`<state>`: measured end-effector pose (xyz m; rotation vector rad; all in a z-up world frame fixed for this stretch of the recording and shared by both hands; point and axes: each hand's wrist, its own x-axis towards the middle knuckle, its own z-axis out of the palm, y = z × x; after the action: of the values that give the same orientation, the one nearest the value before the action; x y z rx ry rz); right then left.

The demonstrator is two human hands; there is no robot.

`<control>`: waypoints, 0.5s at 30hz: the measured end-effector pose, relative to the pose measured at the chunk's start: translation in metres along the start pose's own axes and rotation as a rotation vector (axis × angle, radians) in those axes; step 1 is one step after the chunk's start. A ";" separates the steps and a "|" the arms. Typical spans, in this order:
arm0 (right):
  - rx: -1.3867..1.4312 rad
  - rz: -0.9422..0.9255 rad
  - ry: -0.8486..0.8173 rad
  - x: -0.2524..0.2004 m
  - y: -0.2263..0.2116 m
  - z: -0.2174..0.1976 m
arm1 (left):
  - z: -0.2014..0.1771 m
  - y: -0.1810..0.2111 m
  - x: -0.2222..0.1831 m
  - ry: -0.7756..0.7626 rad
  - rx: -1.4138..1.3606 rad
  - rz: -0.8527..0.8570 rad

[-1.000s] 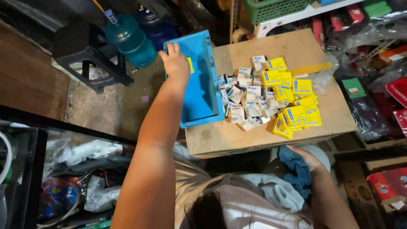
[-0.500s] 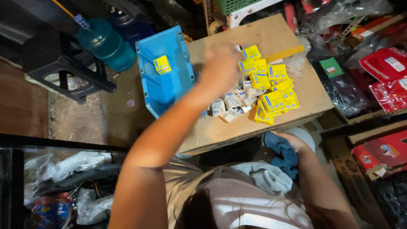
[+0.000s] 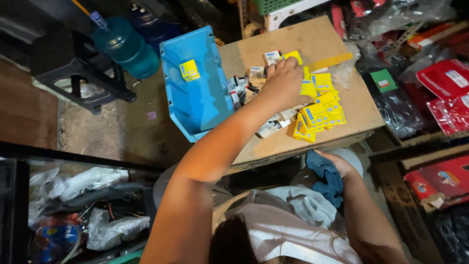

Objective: Sorting and organizing small boxed parts into a blue plastic tray

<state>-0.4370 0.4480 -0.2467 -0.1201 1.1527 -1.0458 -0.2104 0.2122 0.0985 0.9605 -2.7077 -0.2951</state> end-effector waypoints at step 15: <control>-0.120 0.010 -0.051 -0.013 -0.006 0.010 | -0.129 -0.214 -0.051 0.607 -0.109 -0.019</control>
<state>-0.4330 0.4503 -0.2297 -0.2347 1.1689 -0.9597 -0.0073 0.0686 0.1536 0.8707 -2.1104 -0.1231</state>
